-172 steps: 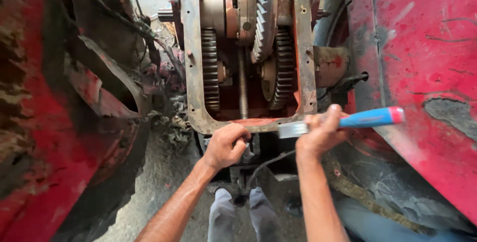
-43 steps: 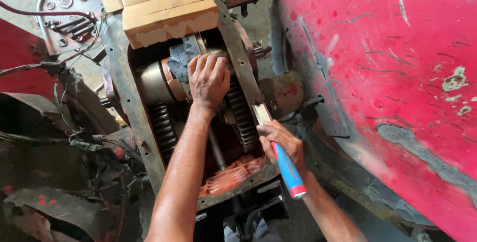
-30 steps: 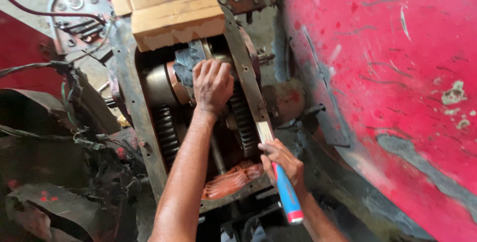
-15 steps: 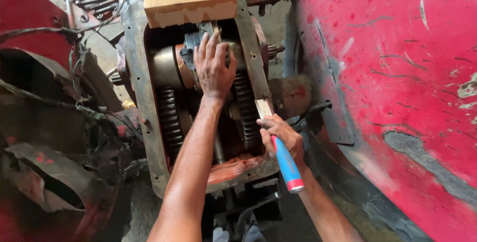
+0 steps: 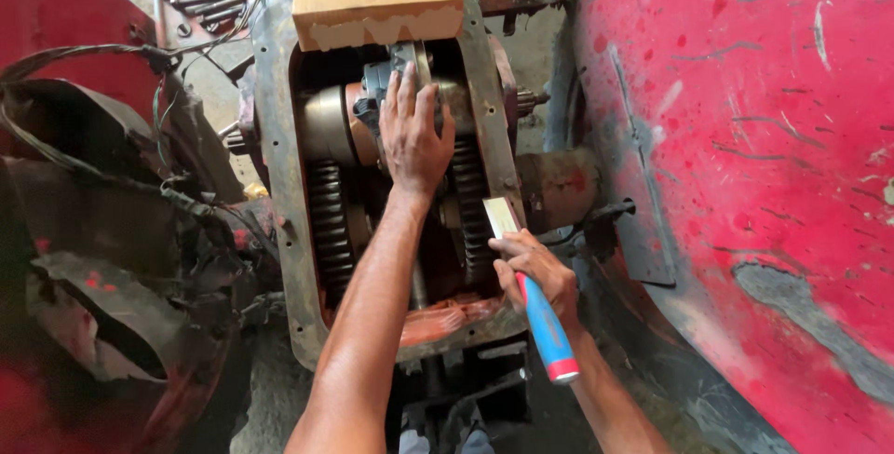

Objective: The person uses a flat-head scraper to remove residue and old gasket material from the metal edges of a tractor's gearbox housing.

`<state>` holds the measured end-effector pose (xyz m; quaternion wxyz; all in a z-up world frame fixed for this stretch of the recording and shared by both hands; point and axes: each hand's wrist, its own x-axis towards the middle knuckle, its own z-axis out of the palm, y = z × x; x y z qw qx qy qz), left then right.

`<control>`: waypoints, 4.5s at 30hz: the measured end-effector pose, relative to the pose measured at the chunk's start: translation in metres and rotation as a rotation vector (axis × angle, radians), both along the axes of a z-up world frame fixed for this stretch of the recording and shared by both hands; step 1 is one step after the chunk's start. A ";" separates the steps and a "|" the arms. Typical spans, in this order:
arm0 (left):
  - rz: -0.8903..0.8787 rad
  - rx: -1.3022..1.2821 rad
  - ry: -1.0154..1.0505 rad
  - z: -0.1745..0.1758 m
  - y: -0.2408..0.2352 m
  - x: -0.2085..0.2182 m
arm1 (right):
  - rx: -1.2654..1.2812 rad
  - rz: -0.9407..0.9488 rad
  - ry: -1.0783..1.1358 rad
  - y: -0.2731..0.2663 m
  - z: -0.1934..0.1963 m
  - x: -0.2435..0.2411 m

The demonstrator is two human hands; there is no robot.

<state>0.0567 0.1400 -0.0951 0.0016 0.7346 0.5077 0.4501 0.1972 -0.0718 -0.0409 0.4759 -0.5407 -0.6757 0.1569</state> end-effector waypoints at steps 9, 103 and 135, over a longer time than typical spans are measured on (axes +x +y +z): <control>-0.045 0.021 -0.035 0.005 -0.002 -0.002 | -0.029 -0.026 0.071 0.025 0.018 -0.013; -0.092 -0.003 -0.038 0.009 -0.002 -0.010 | -0.047 -0.363 0.142 0.059 0.028 -0.061; -0.107 -0.025 -0.038 0.002 0.002 -0.009 | -0.038 -0.300 0.449 0.026 0.025 0.014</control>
